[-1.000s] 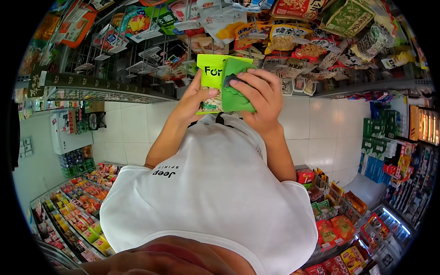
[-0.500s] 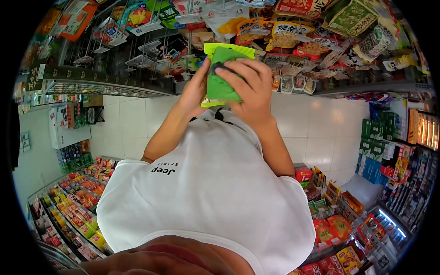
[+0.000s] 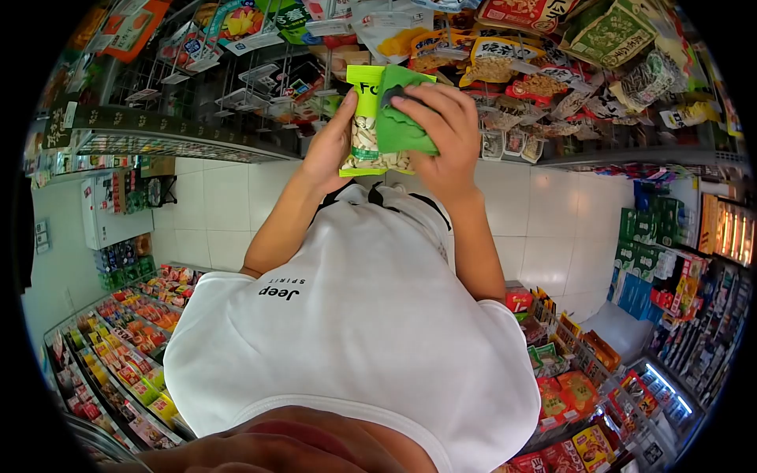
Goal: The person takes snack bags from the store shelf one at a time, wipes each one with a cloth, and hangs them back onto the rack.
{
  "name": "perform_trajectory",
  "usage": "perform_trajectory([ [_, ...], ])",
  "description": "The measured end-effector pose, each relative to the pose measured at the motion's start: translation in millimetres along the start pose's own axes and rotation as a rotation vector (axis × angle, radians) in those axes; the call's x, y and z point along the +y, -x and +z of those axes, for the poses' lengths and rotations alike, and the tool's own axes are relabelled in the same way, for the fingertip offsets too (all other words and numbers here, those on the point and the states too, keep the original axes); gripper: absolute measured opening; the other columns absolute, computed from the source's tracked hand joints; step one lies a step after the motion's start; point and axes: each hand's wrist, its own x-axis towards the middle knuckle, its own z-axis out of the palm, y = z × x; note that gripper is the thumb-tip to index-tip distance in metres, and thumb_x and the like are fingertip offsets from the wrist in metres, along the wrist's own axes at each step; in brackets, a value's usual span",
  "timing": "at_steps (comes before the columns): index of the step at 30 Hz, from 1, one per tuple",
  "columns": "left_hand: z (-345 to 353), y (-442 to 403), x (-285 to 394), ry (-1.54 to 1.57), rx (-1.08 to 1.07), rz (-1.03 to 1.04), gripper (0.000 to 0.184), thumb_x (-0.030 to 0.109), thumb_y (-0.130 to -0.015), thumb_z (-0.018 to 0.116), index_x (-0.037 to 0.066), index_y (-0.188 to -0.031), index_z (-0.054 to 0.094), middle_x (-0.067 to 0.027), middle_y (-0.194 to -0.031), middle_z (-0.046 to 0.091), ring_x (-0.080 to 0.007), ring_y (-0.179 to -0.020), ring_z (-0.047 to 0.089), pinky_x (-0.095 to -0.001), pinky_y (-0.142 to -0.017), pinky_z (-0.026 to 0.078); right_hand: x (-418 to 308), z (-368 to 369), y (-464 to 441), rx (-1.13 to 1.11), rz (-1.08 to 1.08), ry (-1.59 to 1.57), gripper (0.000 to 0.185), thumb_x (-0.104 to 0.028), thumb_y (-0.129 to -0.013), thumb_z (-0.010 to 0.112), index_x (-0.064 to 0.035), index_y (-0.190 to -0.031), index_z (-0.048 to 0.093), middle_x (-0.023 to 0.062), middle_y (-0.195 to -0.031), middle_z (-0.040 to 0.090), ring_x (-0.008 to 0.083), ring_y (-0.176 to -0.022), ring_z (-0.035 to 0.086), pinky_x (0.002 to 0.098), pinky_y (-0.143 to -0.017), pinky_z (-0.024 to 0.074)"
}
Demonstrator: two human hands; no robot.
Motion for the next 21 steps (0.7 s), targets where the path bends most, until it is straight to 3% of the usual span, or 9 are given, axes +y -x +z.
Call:
perform_trajectory([
  [5, 5.2, -3.2, 4.4, 0.097, 0.04, -0.012, 0.057, 0.049, -0.112, 0.034, 0.006, -0.148, 0.048, -0.0108, -0.138, 0.062, -0.0241, -0.123, 0.065, -0.042, -0.101, 0.056, -5.3, -1.6, 8.0, -0.056, -0.013, -0.043, 0.044, -0.005, -0.068, 0.072, -0.0107, -0.112, 0.077, 0.0057, -0.118, 0.071, 0.0304, -0.113, 0.061, 0.0421, -0.098, 0.05],
  [8, 0.8, -10.1, 5.4, 0.134, 0.02, -0.001, 0.056, 0.049, -0.112, 0.034, 0.007, -0.146, 0.05, -0.0112, -0.137, 0.063, -0.0243, -0.121, 0.065, -0.0423, -0.101, 0.056, -8.2, -3.9, 10.0, -0.133, -0.071, -0.041, 0.044, -0.006, -0.069, 0.072, -0.0113, -0.112, 0.077, 0.0048, -0.118, 0.071, 0.0303, -0.112, 0.061, 0.0422, -0.097, 0.0501],
  [11, 7.3, -11.2, 4.1, 0.148, 0.054, -0.014, 0.056, 0.048, -0.112, 0.033, 0.005, -0.145, 0.051, -0.0127, -0.135, 0.064, -0.0245, -0.12, 0.066, -0.042, -0.1, 0.057, -0.8, -2.8, 4.6, -0.029, 0.022, 0.019, 0.043, -0.009, -0.07, 0.073, -0.014, -0.112, 0.077, 0.0025, -0.118, 0.071, 0.0286, -0.112, 0.061, 0.0417, -0.096, 0.0502],
  [15, -9.2, -17.9, 4.1, 0.204, -0.049, -0.059, 0.061, 0.053, -0.11, 0.036, 0.005, -0.143, 0.052, -0.0151, -0.132, 0.065, -0.0257, -0.115, 0.068, -0.0411, -0.097, 0.058, -24.8, 3.1, 7.8, -0.185, -0.142, 0.018, 0.04, -0.01, -0.07, 0.074, -0.0162, -0.11, 0.077, -0.0002, -0.118, 0.07, 0.0264, -0.112, 0.061, 0.0435, -0.094, 0.0503],
  [19, 6.5, -19.9, 1.7, 0.186, 0.097, 0.056, 0.06, 0.056, -0.107, 0.045, 0.005, -0.137, 0.057, -0.0132, -0.122, 0.069, -0.0241, -0.105, 0.07, -0.0386, -0.093, 0.058, -16.4, 10.1, 15.7, -0.084, -0.076, 0.037, 0.039, -0.011, -0.071, 0.075, -0.0167, -0.11, 0.077, -0.0011, -0.118, 0.068, 0.0247, -0.112, 0.061, 0.0443, -0.092, 0.0494],
  [21, -0.6, -20.9, 5.4, 0.148, 0.101, 0.049, 0.066, 0.057, -0.108, 0.038, 0.003, -0.145, 0.05, -0.0171, -0.133, 0.064, -0.0271, -0.114, 0.067, -0.041, -0.097, 0.057, -23.4, 14.7, 22.2, -0.101, -0.118, 0.016, 0.04, -0.011, -0.071, 0.076, -0.0156, -0.11, 0.077, -0.0005, -0.118, 0.068, 0.025, -0.112, 0.06, 0.0437, -0.091, 0.0492],
])
